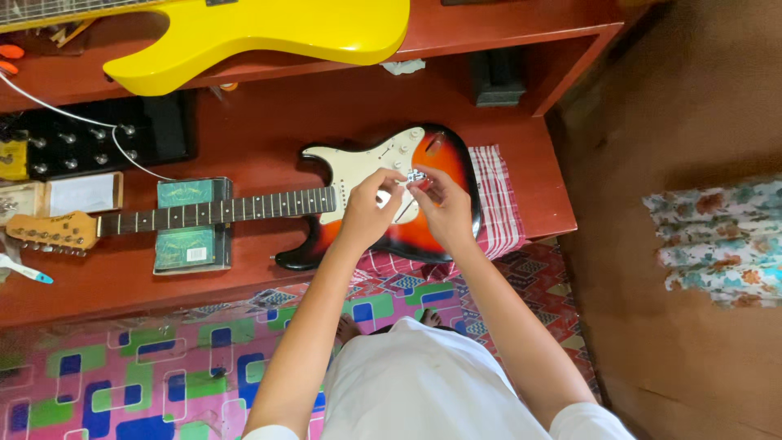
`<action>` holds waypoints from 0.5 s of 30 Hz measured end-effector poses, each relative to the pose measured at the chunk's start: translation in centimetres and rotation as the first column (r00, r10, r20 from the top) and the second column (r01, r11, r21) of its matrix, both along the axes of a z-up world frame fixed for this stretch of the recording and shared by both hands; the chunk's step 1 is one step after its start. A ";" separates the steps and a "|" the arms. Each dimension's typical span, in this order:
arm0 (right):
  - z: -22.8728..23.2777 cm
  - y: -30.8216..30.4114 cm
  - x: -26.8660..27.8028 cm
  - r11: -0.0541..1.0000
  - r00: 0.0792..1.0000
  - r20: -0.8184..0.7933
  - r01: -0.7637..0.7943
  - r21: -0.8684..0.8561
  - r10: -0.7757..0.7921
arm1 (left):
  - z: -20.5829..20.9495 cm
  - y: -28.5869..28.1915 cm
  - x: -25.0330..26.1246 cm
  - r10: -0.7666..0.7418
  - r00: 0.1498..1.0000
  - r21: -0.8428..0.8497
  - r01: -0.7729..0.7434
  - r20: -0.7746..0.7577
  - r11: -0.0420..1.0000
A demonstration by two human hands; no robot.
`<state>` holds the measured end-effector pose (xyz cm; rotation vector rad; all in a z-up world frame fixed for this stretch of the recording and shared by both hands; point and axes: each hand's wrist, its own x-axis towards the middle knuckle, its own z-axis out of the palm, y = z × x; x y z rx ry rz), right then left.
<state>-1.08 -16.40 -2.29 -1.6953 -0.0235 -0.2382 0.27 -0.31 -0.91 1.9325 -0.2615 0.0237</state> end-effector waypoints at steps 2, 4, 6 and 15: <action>-0.5 -1.2 0.4 0.997 0.999 -0.037 -0.015 0.072 0.017 | -3.5 0.7 -0.6 -0.010 1.000 0.158 0.011 -0.012 0.987; -1.9 -2.5 0.7 0.989 0.996 -0.077 -0.032 0.146 0.043 | -6.8 1.1 -1.7 -0.012 0.999 0.314 0.021 -0.030 0.949; -3.8 -3.8 2.1 0.985 0.992 -0.115 -0.024 0.169 0.044 | -9.4 1.3 -2.3 -0.031 0.998 0.475 -0.002 0.061 0.880; -3.7 -4.1 2.5 0.958 0.992 -0.121 -0.003 0.287 0.039 | -12.2 -0.5 -2.2 0.109 0.981 0.495 -0.175 0.160 0.851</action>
